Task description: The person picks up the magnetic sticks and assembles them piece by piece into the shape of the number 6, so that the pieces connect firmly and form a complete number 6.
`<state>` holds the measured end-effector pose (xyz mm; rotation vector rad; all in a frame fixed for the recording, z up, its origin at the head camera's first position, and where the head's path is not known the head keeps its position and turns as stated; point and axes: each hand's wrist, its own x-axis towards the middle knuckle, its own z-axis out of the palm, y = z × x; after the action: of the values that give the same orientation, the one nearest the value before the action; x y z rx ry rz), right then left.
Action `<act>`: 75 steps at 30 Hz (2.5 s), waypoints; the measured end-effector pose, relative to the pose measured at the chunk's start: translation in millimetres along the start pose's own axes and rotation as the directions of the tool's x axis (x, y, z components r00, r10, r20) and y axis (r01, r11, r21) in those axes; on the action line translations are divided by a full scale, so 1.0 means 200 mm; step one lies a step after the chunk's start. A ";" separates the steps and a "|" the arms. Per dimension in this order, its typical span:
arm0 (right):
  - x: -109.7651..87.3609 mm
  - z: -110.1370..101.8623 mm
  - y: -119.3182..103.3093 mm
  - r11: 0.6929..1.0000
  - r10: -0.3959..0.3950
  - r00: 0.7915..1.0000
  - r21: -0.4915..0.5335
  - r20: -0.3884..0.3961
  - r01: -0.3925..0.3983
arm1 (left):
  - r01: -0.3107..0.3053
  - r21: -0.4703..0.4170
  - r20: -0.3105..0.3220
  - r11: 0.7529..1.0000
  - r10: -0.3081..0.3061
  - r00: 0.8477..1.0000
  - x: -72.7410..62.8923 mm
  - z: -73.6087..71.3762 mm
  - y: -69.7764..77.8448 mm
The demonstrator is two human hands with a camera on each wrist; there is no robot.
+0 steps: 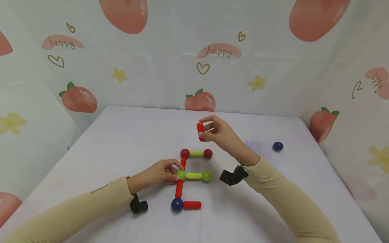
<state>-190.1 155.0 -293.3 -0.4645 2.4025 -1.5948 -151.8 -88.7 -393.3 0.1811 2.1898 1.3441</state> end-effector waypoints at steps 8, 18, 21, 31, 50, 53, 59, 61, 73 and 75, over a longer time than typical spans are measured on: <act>-0.11 0.05 0.10 0.999 0.048 0.998 -0.016 0.029 -0.047 | -0.003 -0.008 0.001 1.000 0.003 1.000 0.00 0.00 0.00; -0.23 0.05 0.20 0.993 0.118 0.991 -0.015 0.065 -0.117 | 0.000 -0.002 0.000 1.000 0.000 1.000 0.00 0.00 0.00; -0.27 0.04 0.23 0.990 0.138 0.988 -0.025 0.064 -0.136 | 0.006 -0.006 -0.001 1.000 -0.006 1.000 0.00 0.00 0.01; -0.36 0.09 0.36 0.978 0.204 0.965 0.013 0.162 -0.209 | 0.007 -0.001 0.006 1.000 -0.007 1.000 0.00 0.01 0.01; -0.39 0.21 0.43 0.919 0.384 0.881 -0.025 0.276 -0.393 | 0.013 -0.010 -0.002 1.000 -0.013 1.000 -0.01 0.01 0.02; -0.38 0.22 0.43 0.902 0.427 0.871 -0.047 0.243 -0.429 | 0.010 -0.006 -0.003 1.000 -0.010 1.000 -0.01 0.01 0.01; -0.36 0.24 0.43 0.872 0.487 0.849 -0.060 0.205 -0.486 | 0.009 -0.013 -0.001 1.000 -0.009 1.000 -0.01 0.00 0.01; -0.36 0.25 0.42 0.868 0.493 0.844 -0.053 0.211 -0.493 | 0.010 -0.019 0.001 1.000 -0.010 1.000 0.00 0.00 0.00; -0.35 0.26 0.40 0.853 0.520 0.833 -0.059 0.191 -0.519 | 0.014 -0.029 -0.008 0.999 -0.014 1.000 -0.01 0.01 0.01; -0.35 0.26 0.40 0.850 0.526 0.831 -0.070 0.182 -0.523 | 0.014 -0.027 -0.010 1.000 -0.014 1.000 -0.01 0.01 0.01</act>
<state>-118.7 166.1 -386.7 0.0495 2.1404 -1.2192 -149.5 -87.0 -391.4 0.1493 2.1758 1.3692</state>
